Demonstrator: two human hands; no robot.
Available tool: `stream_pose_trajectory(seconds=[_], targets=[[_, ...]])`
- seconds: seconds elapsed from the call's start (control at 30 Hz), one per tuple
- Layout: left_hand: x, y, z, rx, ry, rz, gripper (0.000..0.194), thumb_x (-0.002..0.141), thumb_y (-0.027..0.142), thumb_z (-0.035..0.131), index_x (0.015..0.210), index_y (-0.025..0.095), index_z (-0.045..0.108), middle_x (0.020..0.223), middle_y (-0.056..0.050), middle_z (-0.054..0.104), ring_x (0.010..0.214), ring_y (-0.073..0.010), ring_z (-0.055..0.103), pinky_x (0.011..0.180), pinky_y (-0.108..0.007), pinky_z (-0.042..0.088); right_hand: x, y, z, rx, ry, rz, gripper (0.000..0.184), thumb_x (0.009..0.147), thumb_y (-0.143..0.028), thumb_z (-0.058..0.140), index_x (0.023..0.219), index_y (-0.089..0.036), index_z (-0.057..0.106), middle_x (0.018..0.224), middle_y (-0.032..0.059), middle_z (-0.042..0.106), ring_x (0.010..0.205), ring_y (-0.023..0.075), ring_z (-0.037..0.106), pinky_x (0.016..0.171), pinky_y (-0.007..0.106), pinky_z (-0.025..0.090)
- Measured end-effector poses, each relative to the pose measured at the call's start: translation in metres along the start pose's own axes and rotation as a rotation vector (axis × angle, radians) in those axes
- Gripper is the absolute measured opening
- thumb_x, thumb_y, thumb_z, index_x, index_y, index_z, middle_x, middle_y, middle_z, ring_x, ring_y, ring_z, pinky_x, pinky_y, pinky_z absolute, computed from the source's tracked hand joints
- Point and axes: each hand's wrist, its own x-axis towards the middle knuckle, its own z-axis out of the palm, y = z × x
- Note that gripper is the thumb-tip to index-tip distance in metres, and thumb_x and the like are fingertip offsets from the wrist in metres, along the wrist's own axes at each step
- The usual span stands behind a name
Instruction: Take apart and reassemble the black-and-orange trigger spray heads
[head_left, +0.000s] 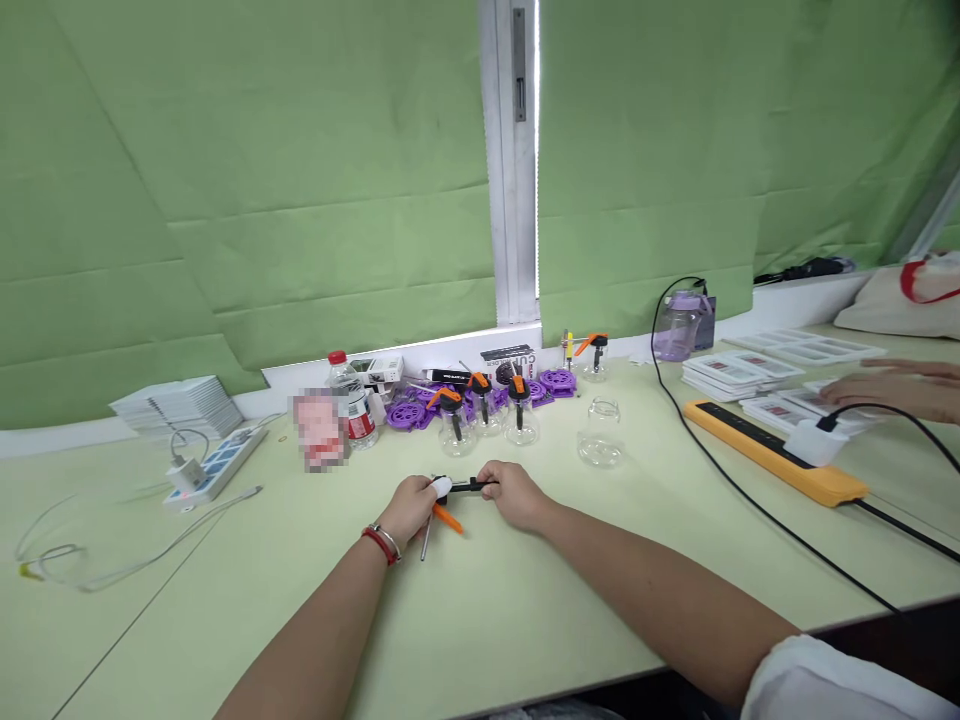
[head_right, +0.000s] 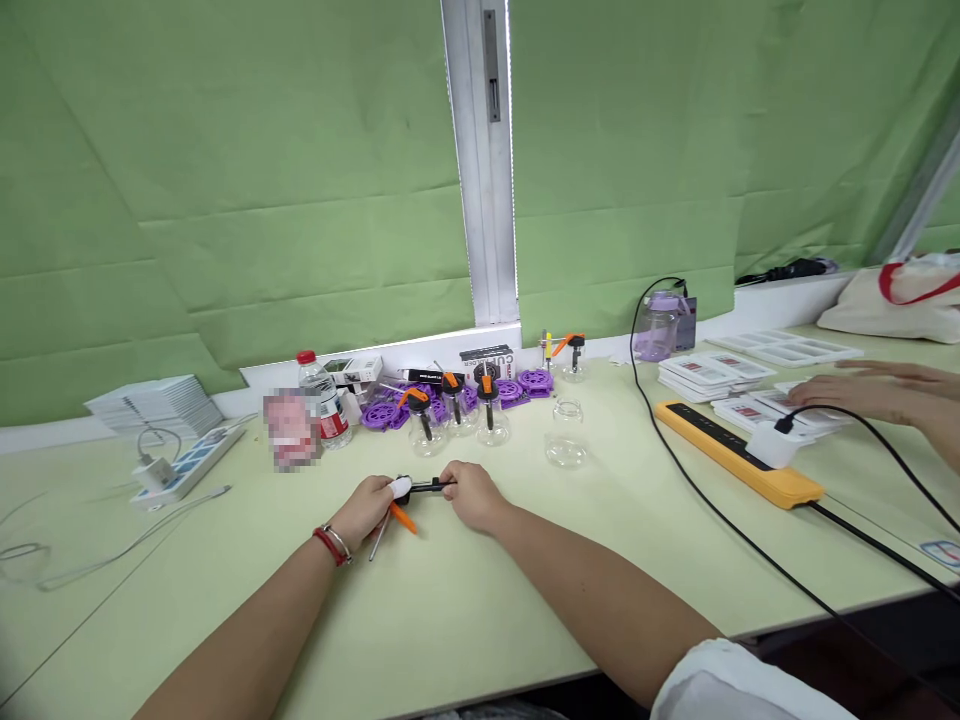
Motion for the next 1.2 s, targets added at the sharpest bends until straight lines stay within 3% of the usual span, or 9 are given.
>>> stream_pose_trajectory(seconds=[0.2, 0.37, 0.57, 0.77, 0.87, 0.97, 1.1, 1.2], targets=[[0.006, -0.009, -0.029, 0.081, 0.099, 0.001, 0.031, 0.076, 0.045, 0.049, 0.066, 0.016, 0.052, 0.04, 0.006, 0.036, 0.033, -0.009, 0.035, 0.036, -0.022, 0.024, 0.001, 0.002, -0.002, 0.178, -0.001, 0.053, 0.017, 0.073, -0.01, 0.048, 0.084, -0.017, 0.059, 0.071, 0.0005, 0.062, 0.068, 0.0124, 0.055, 0.065, 0.024, 0.041], [0.017, -0.02, -0.051, 0.227, 0.276, -0.004, 0.033, 0.075, 0.044, 0.046, 0.058, 0.016, 0.052, 0.05, -0.002, 0.05, 0.047, -0.0141, 0.048, 0.045, -0.024, 0.03, 0.003, 0.008, -0.025, 0.204, 0.053, 0.111, 0.017, 0.074, -0.009, 0.05, 0.087, -0.014, 0.06, 0.072, 0.0014, 0.064, 0.07, 0.0123, 0.058, 0.068, 0.024, 0.043], [0.019, -0.024, -0.052, 0.381, 0.339, -0.06, 0.043, 0.071, 0.056, 0.044, 0.06, 0.017, 0.058, 0.067, -0.011, 0.063, 0.064, -0.0256, 0.059, 0.052, -0.029, 0.034, 0.004, 0.016, -0.063, -0.08, 0.056, 0.157, 0.014, 0.07, -0.012, 0.059, 0.081, -0.014, 0.067, 0.081, 0.0047, 0.066, 0.071, 0.0128, 0.056, 0.066, 0.023, 0.042], [0.012, -0.012, -0.044, 0.635, 0.366, -0.152, 0.054, 0.074, 0.062, 0.035, 0.083, 0.015, 0.061, 0.089, -0.016, 0.065, 0.079, -0.0303, 0.061, 0.059, -0.034, 0.041, 0.004, 0.015, -0.074, -0.157, -0.012, 0.106, 0.013, 0.066, -0.014, 0.062, 0.075, -0.015, 0.071, 0.078, 0.0043, 0.069, 0.07, 0.0136, 0.058, 0.064, 0.022, 0.043], [0.009, -0.007, -0.035, 0.791, 0.475, -0.049, 0.052, 0.076, 0.053, 0.038, 0.096, 0.01, 0.059, 0.101, -0.02, 0.061, 0.093, -0.0332, 0.057, 0.069, -0.038, 0.043, 0.004, 0.012, -0.076, -0.134, -0.019, 0.109, 0.014, 0.063, -0.013, 0.063, 0.074, -0.014, 0.072, 0.076, 0.0044, 0.07, 0.069, 0.0137, 0.059, 0.06, 0.02, 0.043], [0.005, -0.004, -0.022, 0.95, 0.539, 0.183, 0.049, 0.076, 0.046, 0.043, 0.104, 0.008, 0.056, 0.11, -0.021, 0.057, 0.105, -0.0345, 0.05, 0.086, -0.046, 0.037, 0.004, 0.01, -0.077, -0.116, -0.027, 0.124, 0.014, 0.061, -0.012, 0.064, 0.073, -0.014, 0.072, 0.076, 0.0047, 0.07, 0.069, 0.0139, 0.06, 0.059, 0.019, 0.043], [0.004, -0.001, -0.006, 1.039, 0.427, 0.484, 0.043, 0.077, 0.032, 0.048, 0.116, 0.014, 0.051, 0.132, -0.017, 0.045, 0.123, -0.0309, 0.036, 0.104, -0.052, 0.015, 0.004, 0.007, -0.078, -0.113, -0.023, 0.131, 0.015, 0.06, -0.011, 0.063, 0.071, -0.014, 0.072, 0.076, 0.0046, 0.071, 0.068, 0.014, 0.06, 0.058, 0.019, 0.043], [0.005, 0.001, 0.0, 1.054, 0.337, 0.597, 0.033, 0.079, 0.022, 0.045, 0.11, 0.017, 0.056, 0.127, -0.013, 0.051, 0.124, -0.0279, 0.036, 0.108, -0.052, 0.005, 0.003, 0.005, -0.079, -0.107, -0.012, 0.145, 0.015, 0.059, -0.011, 0.064, 0.07, -0.014, 0.072, 0.075, 0.0045, 0.071, 0.068, 0.0142, 0.06, 0.056, 0.019, 0.043]])
